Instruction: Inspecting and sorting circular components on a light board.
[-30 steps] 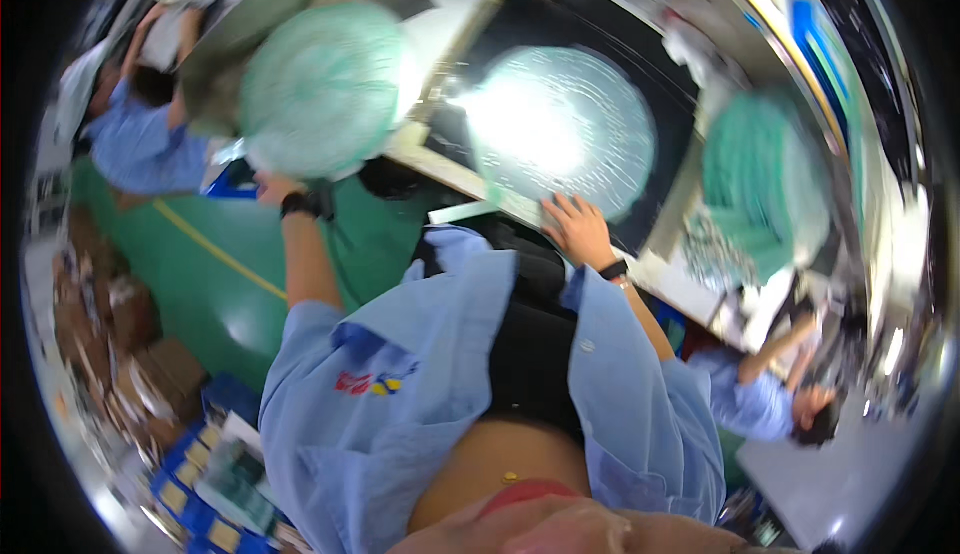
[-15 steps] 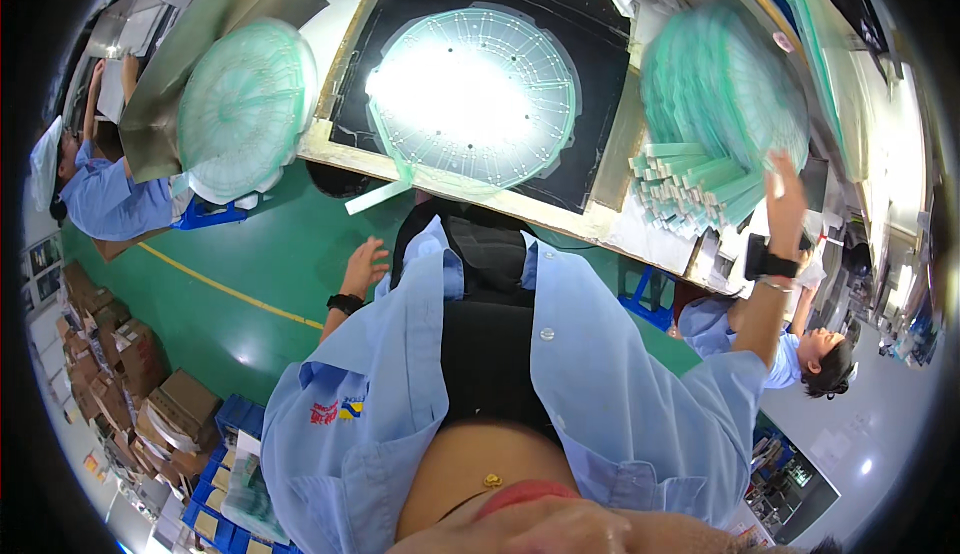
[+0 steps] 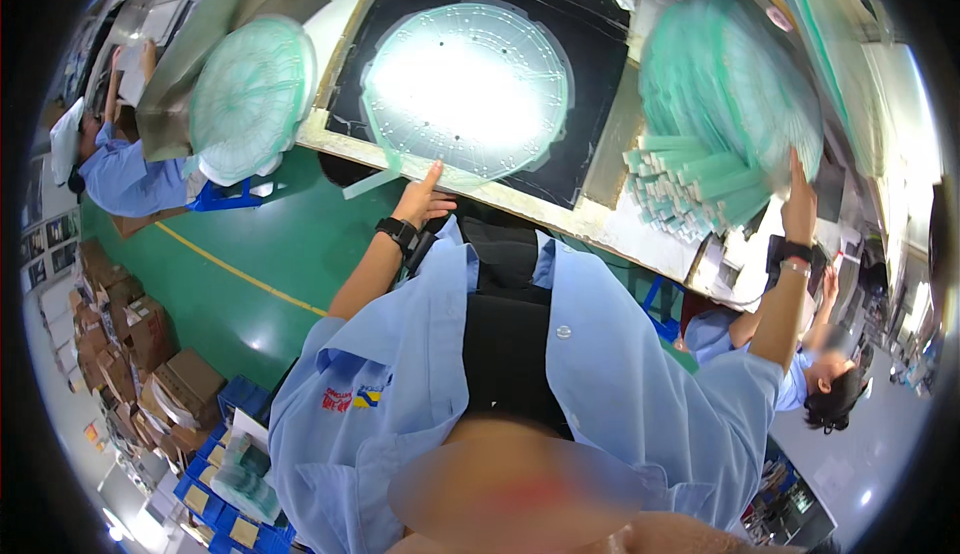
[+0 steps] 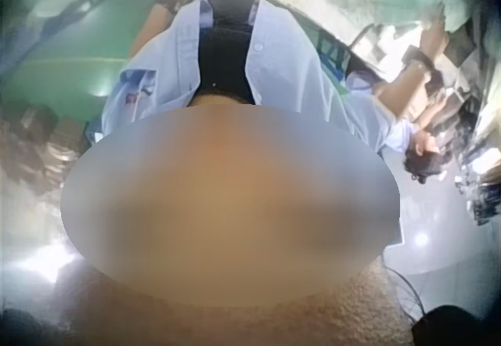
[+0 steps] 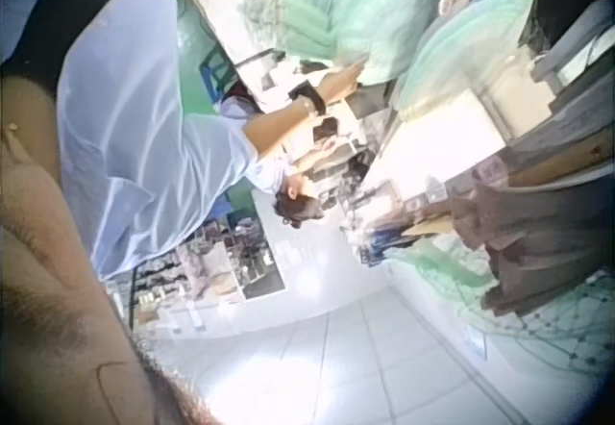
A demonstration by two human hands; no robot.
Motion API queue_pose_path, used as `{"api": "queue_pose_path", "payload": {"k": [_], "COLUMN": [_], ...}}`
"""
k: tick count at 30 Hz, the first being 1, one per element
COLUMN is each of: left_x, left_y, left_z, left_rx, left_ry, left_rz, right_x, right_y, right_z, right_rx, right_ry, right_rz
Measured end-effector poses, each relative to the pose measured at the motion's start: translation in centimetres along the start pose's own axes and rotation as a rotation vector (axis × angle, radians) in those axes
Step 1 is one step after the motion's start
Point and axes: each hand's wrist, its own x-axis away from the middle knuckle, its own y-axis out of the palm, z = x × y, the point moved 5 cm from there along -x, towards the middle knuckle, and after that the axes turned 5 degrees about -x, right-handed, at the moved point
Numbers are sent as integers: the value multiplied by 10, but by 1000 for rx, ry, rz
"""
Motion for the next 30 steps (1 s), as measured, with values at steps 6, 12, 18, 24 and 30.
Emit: {"api": "queue_pose_path", "payload": {"k": [6,12,18,24,30], "left_x": [27,73,65,49,48], "left_y": [-47,-189,-366,-465,-434], "left_z": [9,48,44,44,36], "left_rx": [16,347,553,122,485], "left_ry": [203,701,711,518,230], "left_rz": [-14,476,774,1582,1757], "right_x": [39,34,7,-5,-11], "right_y": [-23,1,2,7,-28], "right_z": [-120,-218,-221,-219,-251], "right_rx": [-84,-116,-217,-193,-292], "right_ry": [-175,-131,-42,8,114], "right_rz": [-16,83,152,93,260]}}
